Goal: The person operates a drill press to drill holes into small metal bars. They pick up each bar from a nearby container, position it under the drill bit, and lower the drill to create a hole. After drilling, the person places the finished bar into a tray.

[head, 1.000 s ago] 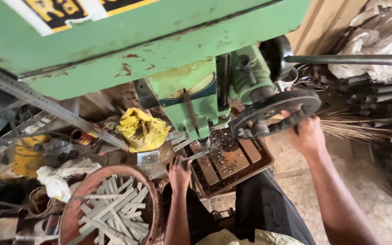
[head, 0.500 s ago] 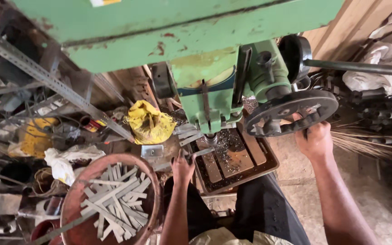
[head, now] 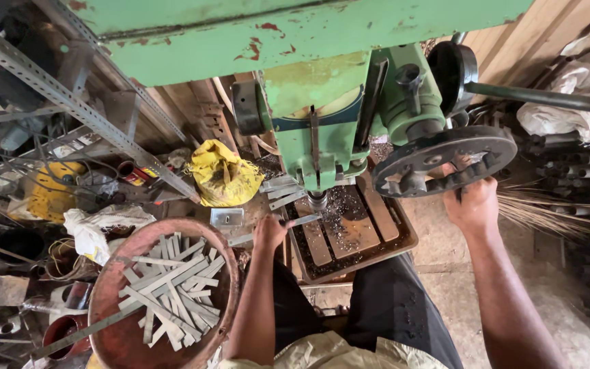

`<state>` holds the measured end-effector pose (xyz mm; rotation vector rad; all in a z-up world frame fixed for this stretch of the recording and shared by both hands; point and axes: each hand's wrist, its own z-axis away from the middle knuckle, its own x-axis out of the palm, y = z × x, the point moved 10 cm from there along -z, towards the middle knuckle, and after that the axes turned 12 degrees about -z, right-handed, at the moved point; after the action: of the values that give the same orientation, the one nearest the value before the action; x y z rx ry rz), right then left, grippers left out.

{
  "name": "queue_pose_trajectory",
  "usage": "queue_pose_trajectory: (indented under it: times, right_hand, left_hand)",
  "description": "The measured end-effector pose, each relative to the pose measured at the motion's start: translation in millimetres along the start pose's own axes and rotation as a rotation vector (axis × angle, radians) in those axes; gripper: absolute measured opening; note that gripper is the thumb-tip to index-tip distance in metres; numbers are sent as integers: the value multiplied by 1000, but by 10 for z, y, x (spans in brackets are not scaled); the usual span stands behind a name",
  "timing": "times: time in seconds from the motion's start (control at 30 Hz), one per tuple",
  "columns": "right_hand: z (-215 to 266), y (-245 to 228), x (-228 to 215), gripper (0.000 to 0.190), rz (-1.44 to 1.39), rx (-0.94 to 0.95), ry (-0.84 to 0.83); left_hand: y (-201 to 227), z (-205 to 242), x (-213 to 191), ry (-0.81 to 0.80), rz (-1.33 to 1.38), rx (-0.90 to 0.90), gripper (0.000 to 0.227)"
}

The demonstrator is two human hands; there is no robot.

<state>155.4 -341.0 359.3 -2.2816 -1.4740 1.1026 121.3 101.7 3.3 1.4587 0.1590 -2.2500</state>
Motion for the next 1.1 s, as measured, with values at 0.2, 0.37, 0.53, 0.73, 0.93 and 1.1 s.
queue_pose_trajectory:
  times: [0.2, 0.37, 0.53, 0.73, 0.93, 1.1]
  right_hand:
    - [-26, 1, 17, 33, 32, 50, 9]
    - [-75, -84, 23, 31, 30, 28, 0]
    - [-76, -70, 25, 35, 25, 34, 10]
    - [-78, -48, 38, 35, 22, 74, 22]
    - [-97, -122, 40, 34, 47, 34, 22]
    - [-111, -184, 33, 36, -29, -6, 30]
  left_hand:
    - [72, 99, -135, -62, -8, -12, 67]
    - [81, 137, -191, -35, -46, -20, 73]
    - [83, 59, -136, -66, -61, -7, 75]
    - [72, 46, -73, -128, -65, -24, 69]
    - [49, 78, -83, -177, -20, -62, 64]
    - [85, 88, -120, -134, -43, -50, 70]
